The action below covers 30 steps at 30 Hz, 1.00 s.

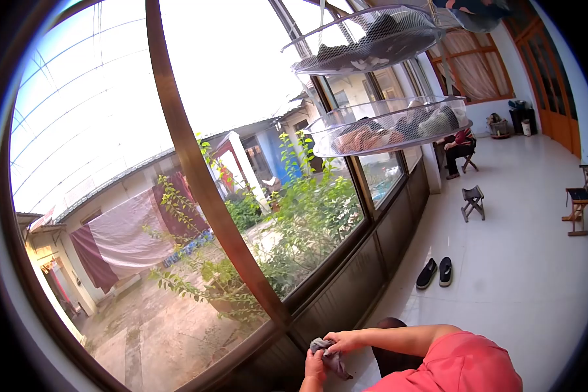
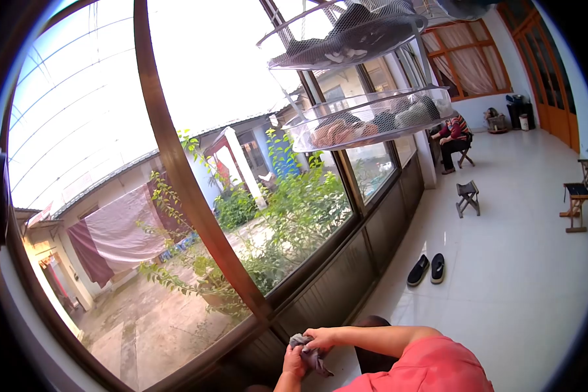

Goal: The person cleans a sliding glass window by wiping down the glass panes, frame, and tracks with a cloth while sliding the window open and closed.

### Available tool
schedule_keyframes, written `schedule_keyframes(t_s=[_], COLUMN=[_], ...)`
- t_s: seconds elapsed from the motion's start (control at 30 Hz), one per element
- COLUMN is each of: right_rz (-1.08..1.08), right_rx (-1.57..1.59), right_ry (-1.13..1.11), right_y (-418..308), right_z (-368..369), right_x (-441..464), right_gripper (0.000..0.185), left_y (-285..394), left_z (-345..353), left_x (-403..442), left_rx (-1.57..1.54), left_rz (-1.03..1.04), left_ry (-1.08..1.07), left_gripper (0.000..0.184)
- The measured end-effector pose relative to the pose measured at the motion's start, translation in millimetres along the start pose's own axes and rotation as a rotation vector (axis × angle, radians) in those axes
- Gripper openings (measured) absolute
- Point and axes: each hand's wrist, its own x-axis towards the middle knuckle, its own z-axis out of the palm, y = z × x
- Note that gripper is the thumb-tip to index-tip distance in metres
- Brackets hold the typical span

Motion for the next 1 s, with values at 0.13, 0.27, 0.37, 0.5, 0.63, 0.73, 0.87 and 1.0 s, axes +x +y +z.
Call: schedule_keyframes(t_s=[0.13, 0.27, 0.37, 0.5, 0.63, 0.73, 0.87, 1.0], right_rz=[-0.068, -0.035, -0.129, -0.209, -0.174, -0.055, 0.145, 0.144], right_rx=[-0.148, 0.282, 0.439, 0.601, 0.614, 0.555, 0.663, 0.807], right_ry=[0.040, 0.190, 0.106, 0.050, -0.032, -0.151, -0.246, -0.205], right_y=[7, -11, -6, -2, 7, -3, 27, 27], right_z=[-3, 25, 35, 45, 47, 41, 40, 17], right_x=[6, -16, -7, 2, 7, 5, 50, 70], right_gripper=[0.077, 0.087, 0.085, 0.069, 0.056, 0.047, 0.046, 0.034], left_y=[10, 22, 30, 18, 54, 54, 65, 79], left_z=[12, 20, 22, 5, 41, 32, 19, -7], left_x=[-13, -29, -38, -28, -74, -69, -63, -36], left_rx=[0.051, 0.173, 0.231, -0.087, -0.235, -0.140, 0.052, 0.374], left_rz=[0.068, 0.129, 0.102, -0.154, -0.179, -0.137, -0.126, -0.079], left_ry=[0.028, 0.014, -0.034, -0.335, -0.239, -0.200, -0.172, -0.215], left_gripper=[0.035, 0.037, 0.037, 0.046, 0.071, 0.073, 0.059, 0.056])
